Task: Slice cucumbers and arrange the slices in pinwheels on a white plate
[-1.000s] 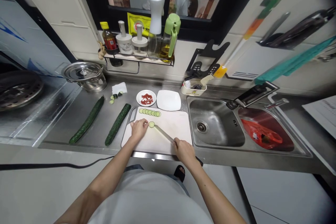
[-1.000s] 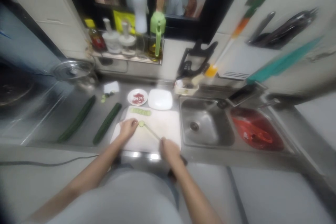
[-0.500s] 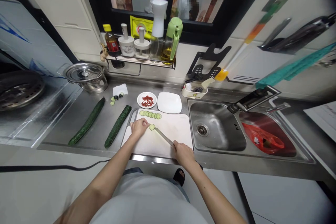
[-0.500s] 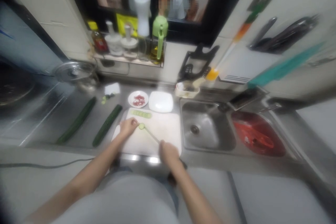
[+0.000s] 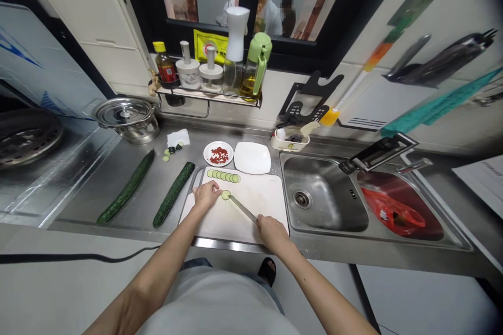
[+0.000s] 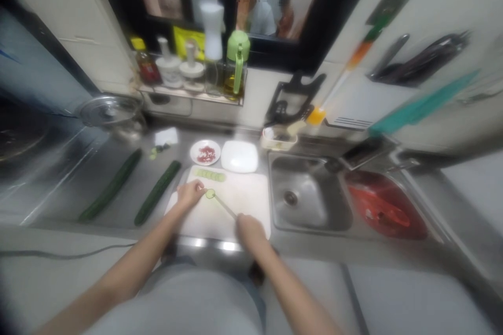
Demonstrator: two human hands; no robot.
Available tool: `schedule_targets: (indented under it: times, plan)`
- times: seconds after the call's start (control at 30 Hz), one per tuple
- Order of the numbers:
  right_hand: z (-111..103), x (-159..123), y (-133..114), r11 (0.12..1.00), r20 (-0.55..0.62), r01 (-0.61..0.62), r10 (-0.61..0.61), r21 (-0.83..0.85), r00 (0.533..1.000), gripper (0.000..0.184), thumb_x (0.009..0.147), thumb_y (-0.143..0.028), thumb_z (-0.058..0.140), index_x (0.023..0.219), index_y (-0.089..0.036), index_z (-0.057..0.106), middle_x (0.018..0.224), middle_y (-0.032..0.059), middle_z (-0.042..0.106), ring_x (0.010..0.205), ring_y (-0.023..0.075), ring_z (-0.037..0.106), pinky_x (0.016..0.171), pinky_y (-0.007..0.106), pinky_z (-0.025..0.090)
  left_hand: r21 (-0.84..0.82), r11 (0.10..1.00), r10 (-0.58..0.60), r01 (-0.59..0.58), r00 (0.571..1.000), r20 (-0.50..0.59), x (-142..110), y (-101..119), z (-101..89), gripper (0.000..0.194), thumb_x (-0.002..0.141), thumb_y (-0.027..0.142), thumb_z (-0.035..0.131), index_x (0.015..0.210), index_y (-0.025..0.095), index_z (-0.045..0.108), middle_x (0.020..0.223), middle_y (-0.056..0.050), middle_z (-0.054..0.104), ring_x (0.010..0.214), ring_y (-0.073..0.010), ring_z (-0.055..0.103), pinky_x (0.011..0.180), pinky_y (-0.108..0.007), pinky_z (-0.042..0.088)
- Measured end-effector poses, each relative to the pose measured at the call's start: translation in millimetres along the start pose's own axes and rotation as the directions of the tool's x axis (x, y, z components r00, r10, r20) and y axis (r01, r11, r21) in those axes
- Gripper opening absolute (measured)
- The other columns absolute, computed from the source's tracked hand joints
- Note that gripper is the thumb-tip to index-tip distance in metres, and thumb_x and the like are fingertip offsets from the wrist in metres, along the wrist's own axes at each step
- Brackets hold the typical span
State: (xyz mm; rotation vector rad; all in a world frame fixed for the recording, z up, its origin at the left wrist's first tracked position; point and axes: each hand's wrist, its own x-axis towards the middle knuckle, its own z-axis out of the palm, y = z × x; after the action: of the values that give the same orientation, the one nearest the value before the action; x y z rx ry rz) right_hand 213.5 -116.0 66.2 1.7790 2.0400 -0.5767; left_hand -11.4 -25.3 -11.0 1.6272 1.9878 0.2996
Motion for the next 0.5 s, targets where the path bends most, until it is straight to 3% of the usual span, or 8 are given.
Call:
schedule_targets:
  times: [0.3, 0.5]
  plan:
    - [0.3, 13.8, -9.1, 1.000, -0.003, 0.022, -0.022, -0.022, 1.000, 0.029, 0.089, -0.006, 0.037, 0.104, -0.012, 0.062, 0.099, 0.0161, 0.068, 0.094, 0.0212, 0.066, 0.075, 0.028, 0.044, -0.002, 1.000, -0.008, 0.008, 1.000, 0.012, 1.3, -0.9, 1.1, 0.021, 0.079, 0.044, 0.061, 0.088, 0.025, 0.064, 0.085, 0.001, 0.071, 0.088, -0.0216, 0.064, 0.086, -0.036, 0.033]
    - [-1.5, 17.7, -11.5, 0.998, -0.006, 0.037, -0.038, -0.041, 0.999, 0.030, 0.089, -0.007, 0.036, 0.104, -0.011, 0.062, 0.099, 0.0163, 0.068, 0.094, 0.0214, 0.065, 0.075, 0.028, 0.045, -0.007, 1.000, -0.011, 0.011, 1.000, 0.015, 2.1, -1.2, 1.0, 0.021, 0.078, 0.043, 0.063, 0.089, 0.025, 0.064, 0.086, 0.000, 0.071, 0.090, -0.0213, 0.063, 0.087, -0.035, 0.032]
